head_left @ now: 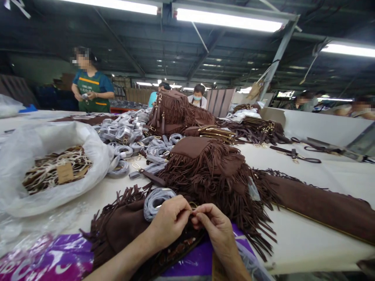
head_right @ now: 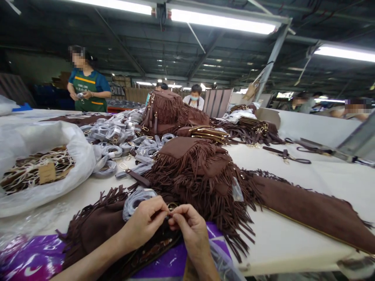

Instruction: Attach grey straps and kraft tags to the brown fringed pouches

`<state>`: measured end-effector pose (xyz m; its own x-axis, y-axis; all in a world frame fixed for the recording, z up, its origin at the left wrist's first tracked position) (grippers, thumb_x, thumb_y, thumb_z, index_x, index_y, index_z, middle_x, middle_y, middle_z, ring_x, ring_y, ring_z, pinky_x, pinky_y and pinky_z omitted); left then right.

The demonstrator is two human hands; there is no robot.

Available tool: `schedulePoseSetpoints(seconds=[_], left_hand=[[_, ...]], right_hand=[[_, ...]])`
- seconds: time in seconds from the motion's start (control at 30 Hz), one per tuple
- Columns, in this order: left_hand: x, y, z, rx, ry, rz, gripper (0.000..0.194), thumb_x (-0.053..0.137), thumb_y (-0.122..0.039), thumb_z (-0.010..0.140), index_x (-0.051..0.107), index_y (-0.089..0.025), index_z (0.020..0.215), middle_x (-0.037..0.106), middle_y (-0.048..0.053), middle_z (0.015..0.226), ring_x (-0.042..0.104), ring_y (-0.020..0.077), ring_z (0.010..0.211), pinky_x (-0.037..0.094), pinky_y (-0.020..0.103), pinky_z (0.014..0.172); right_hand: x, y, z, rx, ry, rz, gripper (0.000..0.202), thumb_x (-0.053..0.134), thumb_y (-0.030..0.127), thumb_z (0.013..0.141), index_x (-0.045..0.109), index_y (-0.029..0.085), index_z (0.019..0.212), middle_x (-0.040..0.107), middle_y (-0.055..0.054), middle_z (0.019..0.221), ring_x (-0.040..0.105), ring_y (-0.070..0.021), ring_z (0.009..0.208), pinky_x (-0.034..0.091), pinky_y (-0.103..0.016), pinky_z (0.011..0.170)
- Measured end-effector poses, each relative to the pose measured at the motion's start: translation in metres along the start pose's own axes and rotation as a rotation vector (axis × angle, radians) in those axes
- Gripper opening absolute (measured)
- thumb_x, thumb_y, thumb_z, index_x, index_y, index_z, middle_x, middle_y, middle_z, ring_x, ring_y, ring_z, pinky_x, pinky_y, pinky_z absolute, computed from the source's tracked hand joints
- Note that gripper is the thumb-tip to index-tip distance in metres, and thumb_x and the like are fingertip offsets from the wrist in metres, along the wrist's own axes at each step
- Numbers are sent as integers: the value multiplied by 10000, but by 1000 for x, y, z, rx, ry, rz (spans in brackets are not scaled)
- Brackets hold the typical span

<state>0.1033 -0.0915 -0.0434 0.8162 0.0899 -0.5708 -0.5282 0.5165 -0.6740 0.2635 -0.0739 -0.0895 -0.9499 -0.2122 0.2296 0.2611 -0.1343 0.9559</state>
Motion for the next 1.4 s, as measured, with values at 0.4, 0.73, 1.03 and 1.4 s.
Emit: schedulePoseSetpoints(seconds=[0.4, 0.73, 1.03, 1.4], left_hand=[[1, 0, -3, 2, 25, 1, 182, 486, -62, 827, 559, -175, 703, 576, 5, 705, 527, 137, 680, 362, 244, 631], [4, 2, -6, 18, 45, 61, 173, 464, -75, 836, 539, -177, 717, 564, 14, 718, 513, 147, 685, 351, 260, 634], [12, 10, -9, 26, 44, 93, 204, 435, -87, 870, 514, -185, 709, 551, 20, 729, 515, 157, 699, 360, 271, 636], [-56, -32, -55, -209, 382, 470, 177, 655, -186, 735, 520, -203, 849, 616, 61, 979, 552, 242, 875, 442, 342, 763]], right_hand=[[-2, -2, -1, -18, 7, -90, 265, 780, 447, 770, 707, 192, 767, 684, 2, 639, 624, -140, 576, 524, -227, 545], [-1, 1, 0, -81, 65, -189, 176, 717, 364, 832, 693, 208, 754, 642, 17, 673, 592, -137, 604, 489, -226, 573], [3, 3, 0, -126, 106, -299, 213, 695, 396, 837, 683, 210, 735, 634, -3, 711, 601, -161, 633, 505, -239, 561], [80, 77, 59, -289, 503, -1283, 241, 616, 380, 908, 725, 203, 1030, 740, -95, 1062, 665, -253, 1005, 483, -316, 861]])
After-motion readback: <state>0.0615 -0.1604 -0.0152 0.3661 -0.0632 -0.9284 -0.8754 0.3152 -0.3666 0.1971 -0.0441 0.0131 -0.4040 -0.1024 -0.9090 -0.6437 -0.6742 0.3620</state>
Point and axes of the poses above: each hand's wrist, its own z-axis towards the middle knuckle, its own x-axis out of the palm, y = z × x, the point moved 1 cm from there along z, towards the middle knuckle
